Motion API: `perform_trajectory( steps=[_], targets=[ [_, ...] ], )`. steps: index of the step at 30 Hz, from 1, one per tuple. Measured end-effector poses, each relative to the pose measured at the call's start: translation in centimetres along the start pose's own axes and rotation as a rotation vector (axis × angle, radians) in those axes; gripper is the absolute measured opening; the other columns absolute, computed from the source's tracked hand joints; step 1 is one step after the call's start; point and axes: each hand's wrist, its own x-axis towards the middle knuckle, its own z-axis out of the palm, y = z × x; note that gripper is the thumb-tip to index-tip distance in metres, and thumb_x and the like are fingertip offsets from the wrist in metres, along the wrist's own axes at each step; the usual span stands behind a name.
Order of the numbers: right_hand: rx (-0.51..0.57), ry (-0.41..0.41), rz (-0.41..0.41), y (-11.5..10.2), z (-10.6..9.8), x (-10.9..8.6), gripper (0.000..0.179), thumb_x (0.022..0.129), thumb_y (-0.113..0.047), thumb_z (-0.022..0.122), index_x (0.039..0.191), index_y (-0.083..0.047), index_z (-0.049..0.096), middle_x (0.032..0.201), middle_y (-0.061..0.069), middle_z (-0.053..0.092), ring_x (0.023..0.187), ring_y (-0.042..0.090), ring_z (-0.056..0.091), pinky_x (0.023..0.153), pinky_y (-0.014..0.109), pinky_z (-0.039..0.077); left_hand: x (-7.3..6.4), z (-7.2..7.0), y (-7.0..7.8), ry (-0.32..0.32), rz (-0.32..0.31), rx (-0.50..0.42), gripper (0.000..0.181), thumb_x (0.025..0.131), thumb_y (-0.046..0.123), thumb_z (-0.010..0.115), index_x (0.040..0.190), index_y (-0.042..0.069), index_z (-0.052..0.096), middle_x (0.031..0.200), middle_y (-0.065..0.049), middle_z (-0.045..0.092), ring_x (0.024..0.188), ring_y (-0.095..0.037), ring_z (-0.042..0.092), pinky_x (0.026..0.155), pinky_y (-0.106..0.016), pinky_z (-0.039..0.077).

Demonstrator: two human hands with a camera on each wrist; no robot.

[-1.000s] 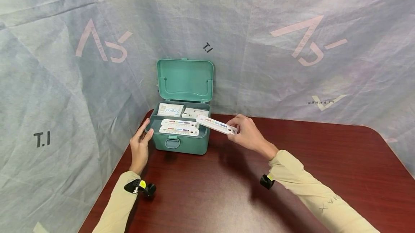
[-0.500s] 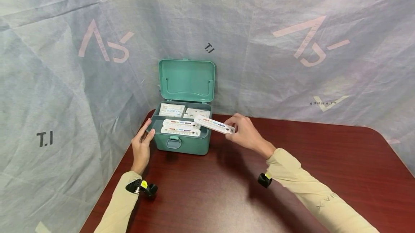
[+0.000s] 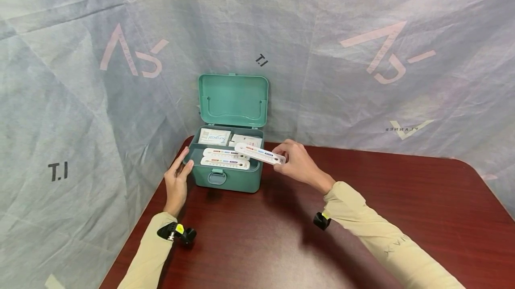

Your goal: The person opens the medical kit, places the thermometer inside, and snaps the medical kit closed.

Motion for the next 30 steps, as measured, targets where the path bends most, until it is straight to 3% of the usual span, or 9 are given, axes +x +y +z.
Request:
perform_trajectory(
  steps=[10, 16, 20, 25, 30],
  targets=[
    [0.018, -0.012, -0.016, -0.5, 0.6, 0.7, 0.024, 0.067, -0.006, 0.07, 0.09, -0.008, 0.072, 0.081, 0.001, 0.058, 0.062, 0.013, 0.049, 0.055, 0.028, 0.042, -0.1, 0.0, 0.0, 0.0, 0.0, 0.006, 0.041, 0.093, -0.001, 0.056, 0.133, -0.01, 0.048, 0.139, -0.029, 0.041, 0.134, -0.032, 0.034, 0.111, -0.042, 0.025],
    [0.022, -0.023, -0.032, -0.6, 1.0, 1.0, 0.023, 0.067, -0.007, 0.071, 0.09, -0.009, 0.073, 0.082, 0.001, 0.058, 0.066, 0.022, 0.053, 0.068, 0.032, 0.037, -0.2, -0.1, -0.2, 0.006, -0.006, -0.004, 0.042, 0.093, -0.001, 0.056, 0.132, -0.011, 0.048, 0.139, -0.029, 0.041, 0.134, -0.033, 0.033, 0.109, -0.053, 0.021],
    [0.022, -0.024, -0.048, -0.6, 1.2, 1.2, 0.023, 0.067, -0.007, 0.071, 0.09, -0.008, 0.073, 0.082, 0.001, 0.058, 0.068, 0.025, 0.055, 0.07, 0.033, 0.036, -0.2, -0.1, -0.2, 0.008, -0.01, -0.01, 0.041, 0.093, -0.001, 0.056, 0.132, -0.011, 0.048, 0.139, -0.03, 0.041, 0.134, -0.033, 0.033, 0.11, -0.05, 0.021],
    [0.021, -0.033, -0.055, -0.7, 1.4, 1.6, 0.025, 0.067, -0.007, 0.072, 0.092, -0.006, 0.073, 0.084, 0.002, 0.059, 0.068, 0.022, 0.054, 0.065, 0.031, 0.039, -0.2, -0.1, 0.0, 0.003, -0.012, -0.002, 0.042, 0.093, -0.001, 0.056, 0.132, -0.012, 0.047, 0.139, -0.03, 0.041, 0.135, -0.033, 0.033, 0.11, -0.053, 0.019],
    [0.03, -0.05, -0.055, -0.9, 1.7, 2.0, 0.027, 0.068, -0.006, 0.071, 0.094, -0.004, 0.072, 0.084, 0.003, 0.058, 0.068, 0.022, 0.054, 0.058, 0.028, 0.043, 0.0, -0.1, 0.4, 0.002, -0.03, 0.043, 0.043, 0.093, 0.002, 0.057, 0.133, -0.01, 0.048, 0.14, -0.026, 0.043, 0.135, -0.032, 0.033, 0.111, -0.047, 0.022]
  ],
)
